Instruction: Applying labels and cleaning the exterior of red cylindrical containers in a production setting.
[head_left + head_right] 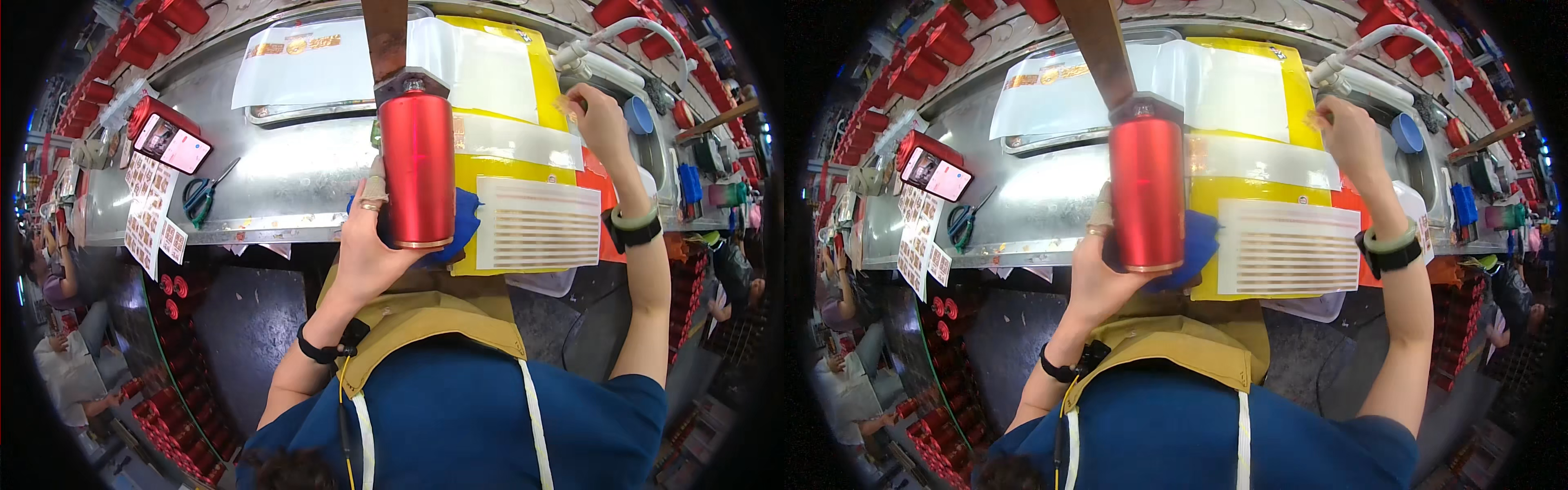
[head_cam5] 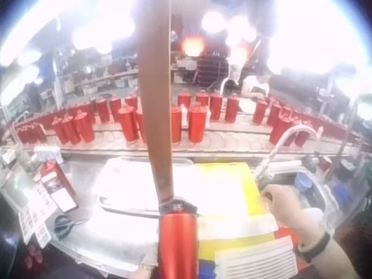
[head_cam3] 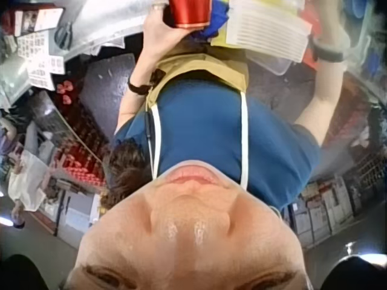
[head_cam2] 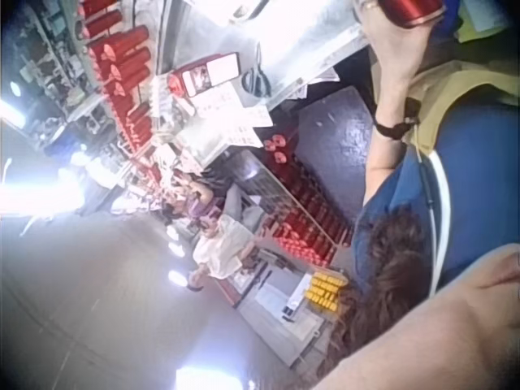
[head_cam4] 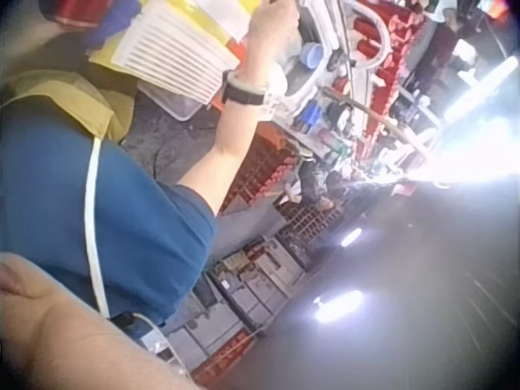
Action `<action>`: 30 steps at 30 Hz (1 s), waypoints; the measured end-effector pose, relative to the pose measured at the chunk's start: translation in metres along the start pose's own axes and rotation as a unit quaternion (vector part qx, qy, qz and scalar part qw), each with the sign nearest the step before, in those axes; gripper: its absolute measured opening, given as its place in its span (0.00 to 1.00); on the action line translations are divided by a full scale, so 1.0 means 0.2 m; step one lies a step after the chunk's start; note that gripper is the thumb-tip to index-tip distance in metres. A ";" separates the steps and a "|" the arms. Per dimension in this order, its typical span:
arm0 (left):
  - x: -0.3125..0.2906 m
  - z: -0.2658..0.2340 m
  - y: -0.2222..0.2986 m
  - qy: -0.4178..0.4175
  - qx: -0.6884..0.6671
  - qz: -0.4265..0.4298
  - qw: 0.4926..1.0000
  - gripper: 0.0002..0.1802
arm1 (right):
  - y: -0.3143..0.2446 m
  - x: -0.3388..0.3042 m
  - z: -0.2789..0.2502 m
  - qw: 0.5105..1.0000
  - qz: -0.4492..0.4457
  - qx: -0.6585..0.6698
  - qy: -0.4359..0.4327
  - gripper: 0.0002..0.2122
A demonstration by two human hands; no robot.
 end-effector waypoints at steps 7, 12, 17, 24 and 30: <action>0.03 -0.06 0.02 -0.059 0.038 0.028 0.997 0.67 | -0.77 -0.23 -0.18 0.952 -0.205 0.227 -0.017 0.06; 0.11 -0.12 0.04 -0.103 -0.086 -0.029 0.990 0.62 | -0.98 -0.24 -0.02 0.930 -0.244 0.265 -0.066 0.08; 0.25 -0.07 0.04 -0.037 -0.201 -0.057 0.977 0.45 | -0.99 -0.22 0.09 0.944 -0.226 0.241 -0.010 0.15; 0.26 -0.04 0.06 -0.043 -0.321 -0.131 0.937 0.44 | -0.89 -0.19 0.19 0.934 0.016 0.355 -0.026 0.18; 0.26 -0.02 0.02 -0.049 -0.340 -0.139 0.929 0.44 | -0.92 -0.25 0.32 0.833 0.112 0.534 -0.093 0.31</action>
Point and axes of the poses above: each hand's wrist, its own x-axis towards the middle knuckle, its own z-axis out of the palm, y = z × x, the point moved 2 cm from there along x, towards the middle knuckle, and after that the axes turned 1 degree about x, right-handed, at the moved point
